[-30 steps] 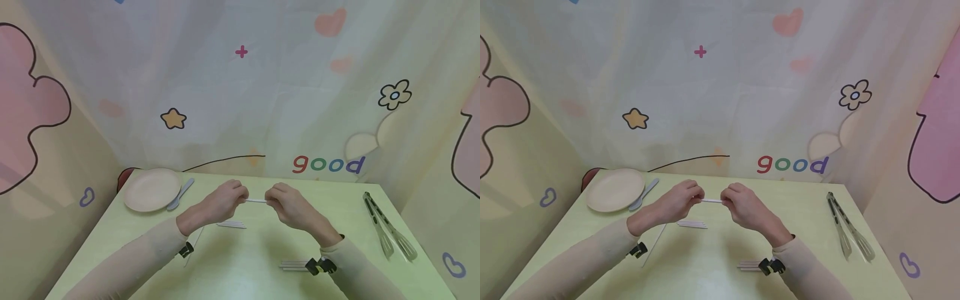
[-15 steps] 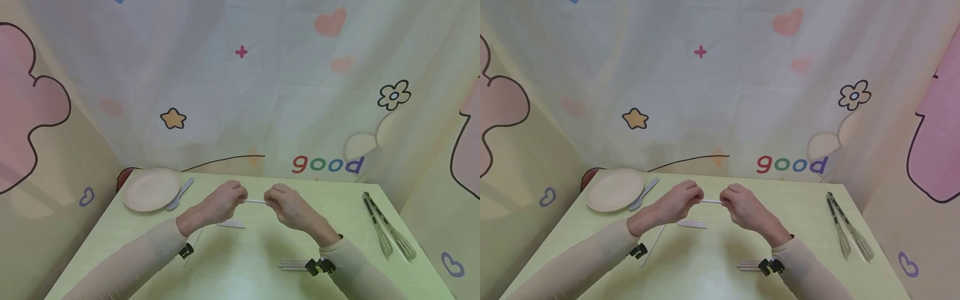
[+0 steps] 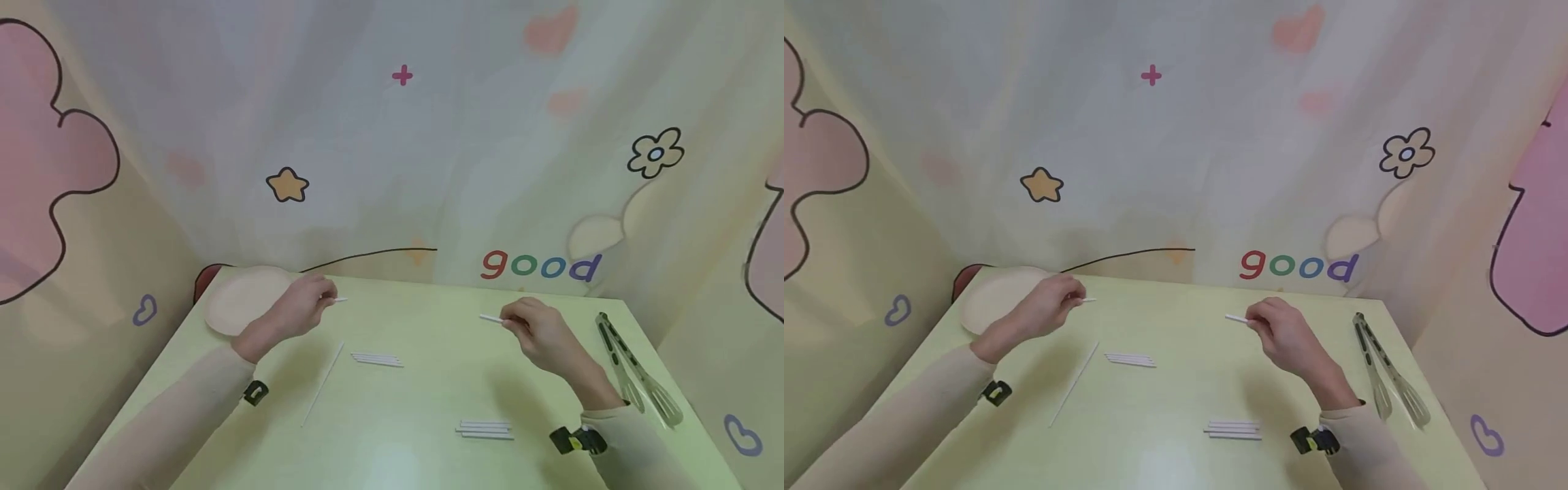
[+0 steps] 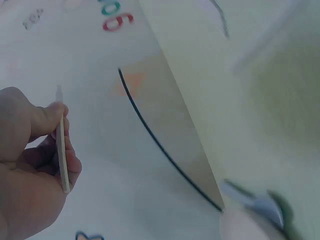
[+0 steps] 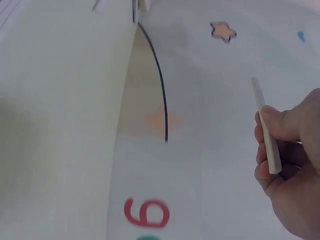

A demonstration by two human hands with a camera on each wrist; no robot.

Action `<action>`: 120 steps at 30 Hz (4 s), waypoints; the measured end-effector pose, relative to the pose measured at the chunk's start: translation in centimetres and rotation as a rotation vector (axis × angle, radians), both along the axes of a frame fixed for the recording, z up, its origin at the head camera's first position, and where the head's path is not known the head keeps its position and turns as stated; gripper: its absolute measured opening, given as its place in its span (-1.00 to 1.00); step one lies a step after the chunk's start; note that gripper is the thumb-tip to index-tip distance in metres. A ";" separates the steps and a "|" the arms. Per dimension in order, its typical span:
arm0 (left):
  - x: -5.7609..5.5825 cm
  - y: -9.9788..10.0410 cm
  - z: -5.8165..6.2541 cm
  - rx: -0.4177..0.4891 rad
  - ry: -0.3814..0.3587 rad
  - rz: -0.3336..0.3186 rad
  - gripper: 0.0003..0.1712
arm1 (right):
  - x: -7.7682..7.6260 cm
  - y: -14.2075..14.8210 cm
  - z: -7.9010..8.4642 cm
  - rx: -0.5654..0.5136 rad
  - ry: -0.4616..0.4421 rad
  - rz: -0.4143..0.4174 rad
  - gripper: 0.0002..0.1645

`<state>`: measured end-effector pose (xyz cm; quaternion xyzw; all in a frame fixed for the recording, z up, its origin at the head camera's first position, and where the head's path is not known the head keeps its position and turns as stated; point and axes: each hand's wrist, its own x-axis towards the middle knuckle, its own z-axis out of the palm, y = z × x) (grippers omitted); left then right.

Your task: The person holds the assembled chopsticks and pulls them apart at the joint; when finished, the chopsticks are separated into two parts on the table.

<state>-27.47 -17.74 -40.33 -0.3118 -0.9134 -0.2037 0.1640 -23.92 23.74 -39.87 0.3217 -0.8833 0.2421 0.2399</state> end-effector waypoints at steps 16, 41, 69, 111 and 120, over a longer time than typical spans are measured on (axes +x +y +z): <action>-0.5 1.9 -0.3 -0.037 -0.035 -0.051 -0.96 | 0.5 -0.8 -0.9 0.070 -0.022 0.090 -0.83; -1.3 3.6 -1.2 -0.133 -0.089 -0.064 -0.92 | 1.7 -0.8 -1.1 0.097 -0.081 0.099 -0.79; -2.1 5.5 -3.2 -0.170 -0.217 -0.117 -0.85 | 3.4 -0.7 -2.7 0.102 -0.099 0.147 -0.78; -3.2 7.6 -7.3 -0.254 -0.372 -0.134 -0.85 | 3.9 -0.3 -5.5 0.161 -0.290 0.182 -0.87; -3.1 7.9 -7.6 -0.255 -0.374 -0.133 -0.88 | 4.0 -0.3 -6.3 0.155 -0.331 0.192 -0.88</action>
